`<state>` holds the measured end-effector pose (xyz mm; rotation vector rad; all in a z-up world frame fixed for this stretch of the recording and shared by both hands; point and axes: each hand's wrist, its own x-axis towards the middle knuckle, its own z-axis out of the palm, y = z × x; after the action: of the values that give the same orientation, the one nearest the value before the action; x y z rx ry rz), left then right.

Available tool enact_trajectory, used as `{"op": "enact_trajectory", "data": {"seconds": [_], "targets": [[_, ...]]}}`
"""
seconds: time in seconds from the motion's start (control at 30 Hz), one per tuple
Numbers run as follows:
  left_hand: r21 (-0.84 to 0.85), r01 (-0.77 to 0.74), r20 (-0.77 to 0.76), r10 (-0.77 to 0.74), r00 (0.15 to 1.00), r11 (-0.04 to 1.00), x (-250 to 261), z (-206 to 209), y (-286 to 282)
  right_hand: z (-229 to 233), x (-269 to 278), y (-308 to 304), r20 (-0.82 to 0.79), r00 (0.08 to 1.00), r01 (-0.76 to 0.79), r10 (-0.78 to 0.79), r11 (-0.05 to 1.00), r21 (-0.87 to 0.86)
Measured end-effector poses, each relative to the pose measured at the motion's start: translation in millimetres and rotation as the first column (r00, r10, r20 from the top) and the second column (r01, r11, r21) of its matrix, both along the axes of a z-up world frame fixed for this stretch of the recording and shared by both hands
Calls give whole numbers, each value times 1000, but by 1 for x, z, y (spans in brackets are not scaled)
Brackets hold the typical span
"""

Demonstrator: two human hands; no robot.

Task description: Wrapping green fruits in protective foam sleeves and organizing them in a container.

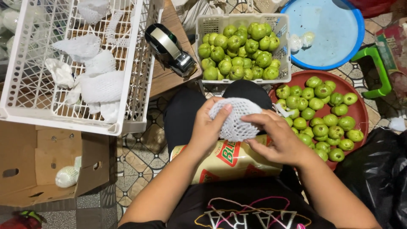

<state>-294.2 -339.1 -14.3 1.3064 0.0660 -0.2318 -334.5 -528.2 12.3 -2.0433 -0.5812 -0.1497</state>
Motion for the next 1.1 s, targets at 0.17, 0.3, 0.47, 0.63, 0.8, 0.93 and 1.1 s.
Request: {"op": "enact_trajectory", "data": {"seconds": [0.17,0.3,0.47,0.63,0.8,0.93,1.1], "targets": [[-12,-137,33,137,990,990,6,10,7,-25,-6,-6,-188,938,328,-292,924,199],[159,-122,210,87,974,980,4,6,13,-28,7,-16,-479,870,376,-121,790,483],[128,111,203,-136,970,986,0,-16,11,-11,6,1,-585,810,300,-30,879,370],[-85,337,334,-292,896,938,16,-20,30,-29,6,-26,-461,887,251,-7,845,472],[-224,663,106,-658,745,715,23,-6,32,-1,1,-15,-221,973,5,73,942,335],[227,712,90,-743,664,664,10,14,22,-10,-18,-29,-268,963,59,38,937,343],[-248,336,-246,-394,885,909,18,-21,19,-55,-56,-84,-729,611,333,-309,936,-117]]}}
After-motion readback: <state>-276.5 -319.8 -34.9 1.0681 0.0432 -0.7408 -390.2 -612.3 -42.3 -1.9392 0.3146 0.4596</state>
